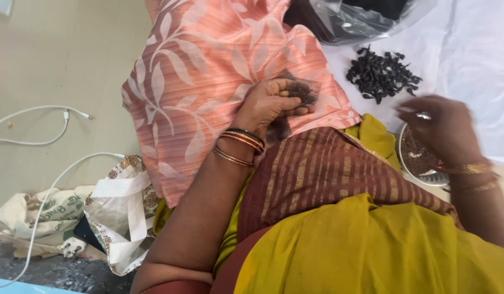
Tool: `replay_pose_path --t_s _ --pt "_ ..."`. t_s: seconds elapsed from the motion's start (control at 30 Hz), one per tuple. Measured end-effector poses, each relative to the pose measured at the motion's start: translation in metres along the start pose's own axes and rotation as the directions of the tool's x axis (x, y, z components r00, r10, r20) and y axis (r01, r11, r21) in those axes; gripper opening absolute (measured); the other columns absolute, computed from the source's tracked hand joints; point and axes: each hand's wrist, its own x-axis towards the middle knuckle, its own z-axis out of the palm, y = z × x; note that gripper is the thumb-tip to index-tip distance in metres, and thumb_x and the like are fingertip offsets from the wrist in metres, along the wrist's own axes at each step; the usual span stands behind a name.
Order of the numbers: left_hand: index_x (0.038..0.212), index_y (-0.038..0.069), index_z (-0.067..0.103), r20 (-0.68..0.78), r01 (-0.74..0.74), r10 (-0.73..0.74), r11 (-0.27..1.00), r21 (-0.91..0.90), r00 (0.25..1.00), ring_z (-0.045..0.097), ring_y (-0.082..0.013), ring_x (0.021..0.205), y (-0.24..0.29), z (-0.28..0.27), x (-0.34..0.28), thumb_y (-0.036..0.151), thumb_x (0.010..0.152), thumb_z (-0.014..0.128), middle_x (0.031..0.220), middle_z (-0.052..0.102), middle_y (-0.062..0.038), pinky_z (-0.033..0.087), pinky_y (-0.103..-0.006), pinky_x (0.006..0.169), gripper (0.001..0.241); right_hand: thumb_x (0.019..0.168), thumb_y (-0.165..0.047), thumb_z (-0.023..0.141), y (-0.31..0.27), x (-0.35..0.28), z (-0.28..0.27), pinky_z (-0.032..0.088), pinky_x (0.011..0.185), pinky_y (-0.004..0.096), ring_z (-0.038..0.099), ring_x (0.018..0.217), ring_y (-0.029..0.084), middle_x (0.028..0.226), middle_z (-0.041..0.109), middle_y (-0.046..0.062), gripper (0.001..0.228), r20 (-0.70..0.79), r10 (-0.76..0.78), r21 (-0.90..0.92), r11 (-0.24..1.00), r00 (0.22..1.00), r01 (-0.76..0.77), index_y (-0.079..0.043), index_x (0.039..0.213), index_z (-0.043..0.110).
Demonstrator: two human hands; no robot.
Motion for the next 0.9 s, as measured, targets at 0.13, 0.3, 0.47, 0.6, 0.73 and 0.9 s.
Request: replay_pose_path --t_s 0.13,0.3,0.47,0.6,0.73,0.9 --pt "0.123 -0.011 0.063 0.008 0.058 -0.058 0.998 -0.033 0.998 0.077 -0.0259 0.094 0.001 0.001 0.001 -0.007 0.094 0.062 0.111 0.073 -0.02 0.065 -0.0305 0.082 0.029 0.093 -0.005 0.071 -0.074 0.035 0.023 0.064 0.085 0.029 0.074 0.103 0.018 0.129 0.071 0.009 0.029 -0.03 -0.327 0.456 0.837 0.945 0.304 -0.008 0.122 0.073" --pt "0.121 -0.01 0.063 -0.005 0.056 -0.057 0.992 -0.113 0.998 0.077 -0.0252 0.091 0.008 0.004 -0.008 -0.006 0.094 0.06 0.108 0.075 -0.017 0.066 -0.0315 0.083 0.027 0.088 -0.004 0.075 -0.11 0.063 0.037 0.063 0.079 0.028 0.073 0.104 0.02 0.135 0.066 0.013 0.03 -0.058 -0.555 0.484 0.712 0.83 0.509 -0.005 0.118 0.072" --pt "0.118 -0.011 0.063 -0.002 0.05 -0.05 0.996 -0.074 0.999 0.077 -0.0252 0.088 -0.001 -0.001 -0.001 -0.008 0.095 0.06 0.103 0.075 -0.019 0.065 -0.0314 0.081 0.023 0.09 -0.004 0.077 -0.093 0.073 0.058 0.063 0.082 0.029 0.076 0.098 0.018 0.12 0.074 0.007 0.015 -0.081 -0.598 0.471 0.682 0.797 0.56 -0.006 0.106 0.076" --pt "0.112 -0.01 0.064 -0.058 0.022 -0.019 0.998 0.059 0.998 0.077 -0.0229 0.086 -0.011 -0.001 0.006 -0.009 0.094 0.059 0.1 0.076 -0.019 0.065 -0.0295 0.078 0.019 0.089 -0.003 0.079 -0.095 0.072 0.062 0.062 0.079 0.029 0.077 0.095 0.019 0.113 0.076 0.006 0.013 -0.133 -0.598 0.384 0.704 0.79 0.597 -0.006 0.101 0.078" --pt "0.111 -0.01 0.065 -0.071 -0.035 0.041 0.996 0.087 0.997 0.075 -0.0193 0.082 -0.013 0.004 0.002 -0.008 0.095 0.06 0.097 0.076 -0.016 0.063 -0.0275 0.074 0.017 0.087 -0.002 0.08 -0.099 0.071 0.063 0.063 0.081 0.029 0.077 0.096 0.02 0.111 0.075 0.007 0.015 -0.164 -0.607 0.417 0.672 0.777 0.613 -0.006 0.101 0.077" --pt "0.106 0.001 0.067 -0.261 0.027 0.177 0.779 0.626 0.949 0.07 -0.0084 0.074 0.011 0.021 -0.013 0.002 0.093 0.062 0.089 0.075 -0.006 0.059 -0.0215 0.068 0.014 0.086 -0.003 0.081 -0.1 0.07 0.068 0.063 0.075 0.029 0.076 0.09 0.021 0.112 0.074 0.009 0.018 -0.151 -0.592 0.333 0.724 0.792 0.605 -0.006 0.103 0.076"
